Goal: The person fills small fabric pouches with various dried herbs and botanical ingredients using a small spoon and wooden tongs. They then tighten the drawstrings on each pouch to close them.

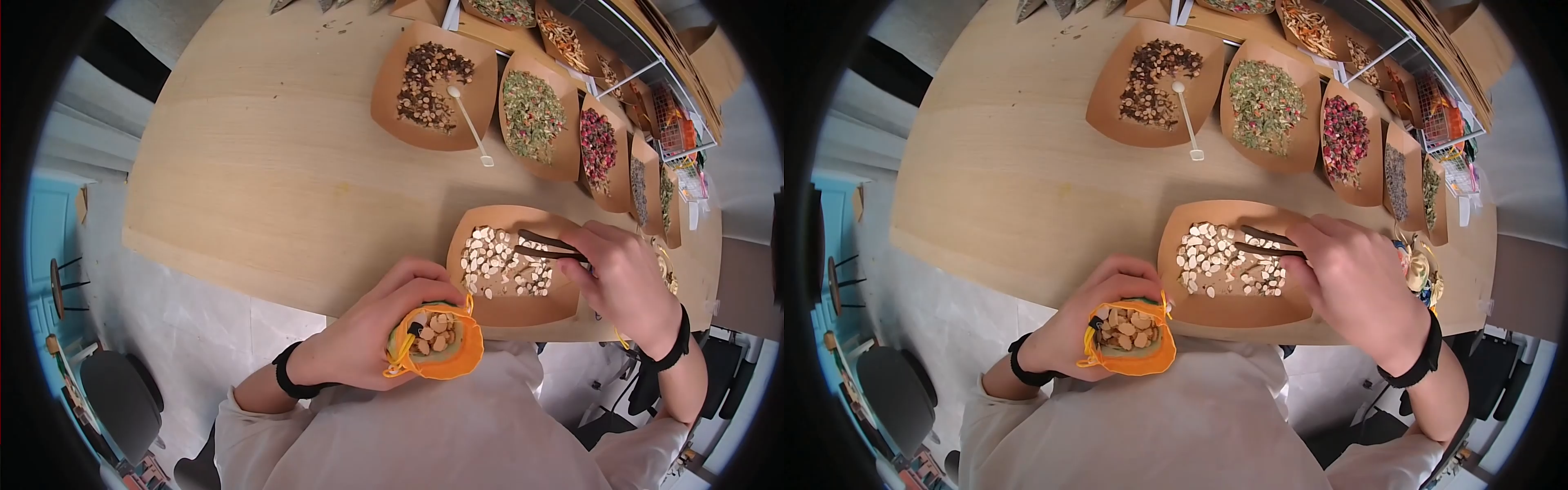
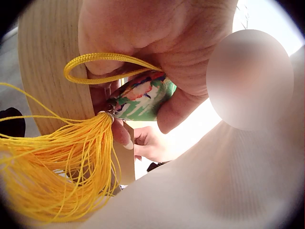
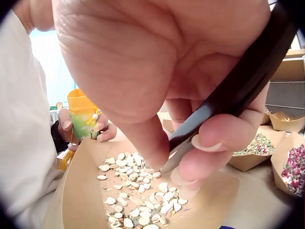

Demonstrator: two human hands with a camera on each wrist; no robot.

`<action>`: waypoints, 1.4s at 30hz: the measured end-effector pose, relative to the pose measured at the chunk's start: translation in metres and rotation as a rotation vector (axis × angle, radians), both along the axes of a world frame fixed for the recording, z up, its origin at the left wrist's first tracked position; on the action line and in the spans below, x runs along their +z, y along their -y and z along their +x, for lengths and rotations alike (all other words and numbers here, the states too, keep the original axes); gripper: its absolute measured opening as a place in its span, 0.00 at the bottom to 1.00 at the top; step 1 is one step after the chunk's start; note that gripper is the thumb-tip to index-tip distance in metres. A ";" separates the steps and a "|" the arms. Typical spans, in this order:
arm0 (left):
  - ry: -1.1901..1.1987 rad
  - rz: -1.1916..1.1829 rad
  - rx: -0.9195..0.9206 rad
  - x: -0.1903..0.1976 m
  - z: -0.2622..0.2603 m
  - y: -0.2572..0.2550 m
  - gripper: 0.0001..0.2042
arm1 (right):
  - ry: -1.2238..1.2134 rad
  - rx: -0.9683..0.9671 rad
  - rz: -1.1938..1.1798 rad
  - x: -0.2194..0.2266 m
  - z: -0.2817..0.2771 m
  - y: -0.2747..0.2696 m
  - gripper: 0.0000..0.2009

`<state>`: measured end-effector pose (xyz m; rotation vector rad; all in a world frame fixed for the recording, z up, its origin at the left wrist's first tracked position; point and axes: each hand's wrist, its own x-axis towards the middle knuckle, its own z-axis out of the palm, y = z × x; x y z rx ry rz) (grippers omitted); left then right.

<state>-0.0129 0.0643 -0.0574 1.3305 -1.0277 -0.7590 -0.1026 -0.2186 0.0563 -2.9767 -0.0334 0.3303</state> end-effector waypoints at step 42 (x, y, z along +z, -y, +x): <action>0.037 -0.003 0.046 -0.001 -0.001 0.004 0.28 | 0.031 0.033 0.194 -0.027 0.012 -0.014 0.06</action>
